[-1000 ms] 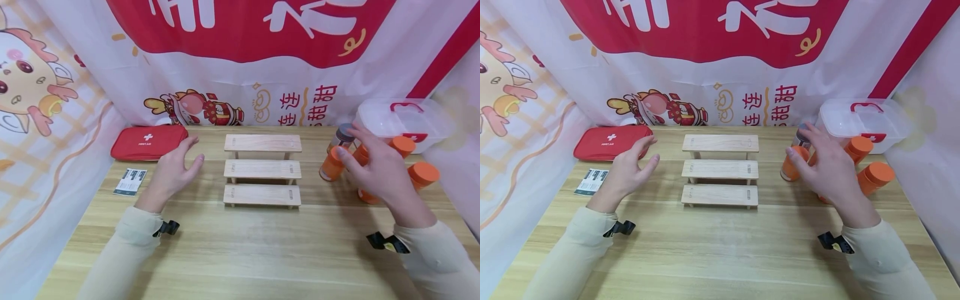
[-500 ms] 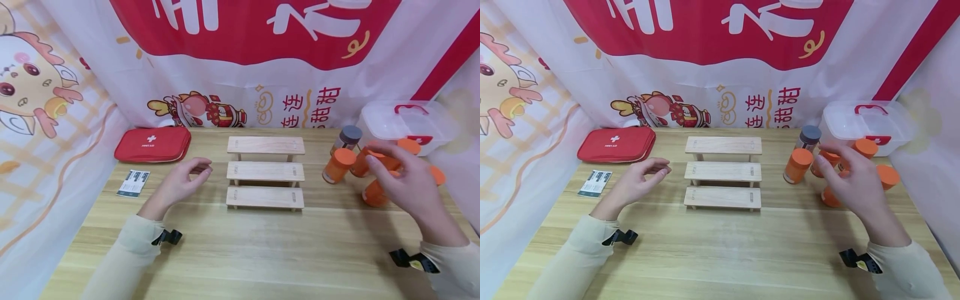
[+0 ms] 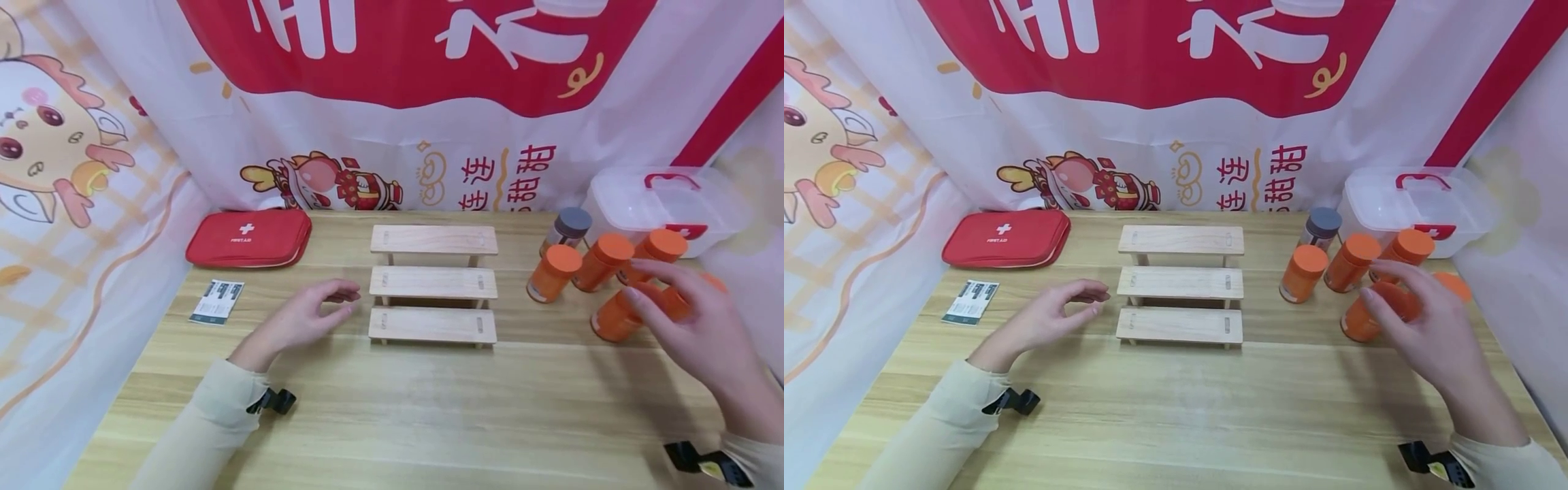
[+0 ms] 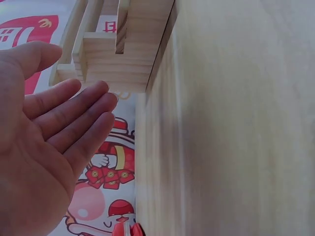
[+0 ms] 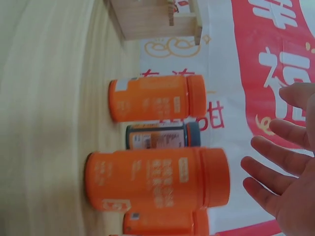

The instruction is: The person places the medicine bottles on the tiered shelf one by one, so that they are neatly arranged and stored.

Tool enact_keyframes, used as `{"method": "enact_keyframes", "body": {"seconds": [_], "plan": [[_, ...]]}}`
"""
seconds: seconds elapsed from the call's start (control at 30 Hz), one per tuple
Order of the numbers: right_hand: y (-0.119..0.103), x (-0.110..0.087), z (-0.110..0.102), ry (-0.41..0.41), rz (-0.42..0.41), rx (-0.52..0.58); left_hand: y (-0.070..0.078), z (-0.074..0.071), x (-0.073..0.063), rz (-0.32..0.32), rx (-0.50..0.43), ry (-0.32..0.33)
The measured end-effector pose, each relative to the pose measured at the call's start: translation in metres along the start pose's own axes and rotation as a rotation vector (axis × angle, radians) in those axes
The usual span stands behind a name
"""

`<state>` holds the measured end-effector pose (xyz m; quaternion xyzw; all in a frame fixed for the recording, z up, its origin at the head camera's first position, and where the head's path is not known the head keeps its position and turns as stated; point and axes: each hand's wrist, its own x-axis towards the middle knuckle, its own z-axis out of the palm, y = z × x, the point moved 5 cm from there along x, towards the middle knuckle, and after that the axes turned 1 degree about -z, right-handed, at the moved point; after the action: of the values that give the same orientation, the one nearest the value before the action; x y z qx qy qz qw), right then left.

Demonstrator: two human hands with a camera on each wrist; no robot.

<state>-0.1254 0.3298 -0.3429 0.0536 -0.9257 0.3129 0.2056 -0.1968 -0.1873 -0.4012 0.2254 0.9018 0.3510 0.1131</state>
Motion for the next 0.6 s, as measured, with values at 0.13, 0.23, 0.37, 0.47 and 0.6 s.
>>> {"method": "enact_keyframes", "body": {"seconds": [0.13,0.23,0.37,0.47,0.6], "plan": [[0.009,-0.006,0.001,-0.020,0.049,0.007,0.000,0.006,0.000,0.014,-0.012,-0.029],[0.016,-0.011,0.001,-0.042,0.090,0.005,0.000,0.010,0.002,0.018,-0.017,-0.051],[0.024,-0.015,0.001,-0.067,0.112,-0.033,0.000,0.015,0.003,0.010,-0.031,-0.082],[0.032,-0.019,0.001,-0.082,0.124,-0.048,-0.001,0.019,0.004,-0.006,-0.040,-0.102],[0.044,-0.024,0.004,-0.127,0.172,-0.008,-0.002,0.025,0.006,-0.019,-0.052,-0.132]]}}
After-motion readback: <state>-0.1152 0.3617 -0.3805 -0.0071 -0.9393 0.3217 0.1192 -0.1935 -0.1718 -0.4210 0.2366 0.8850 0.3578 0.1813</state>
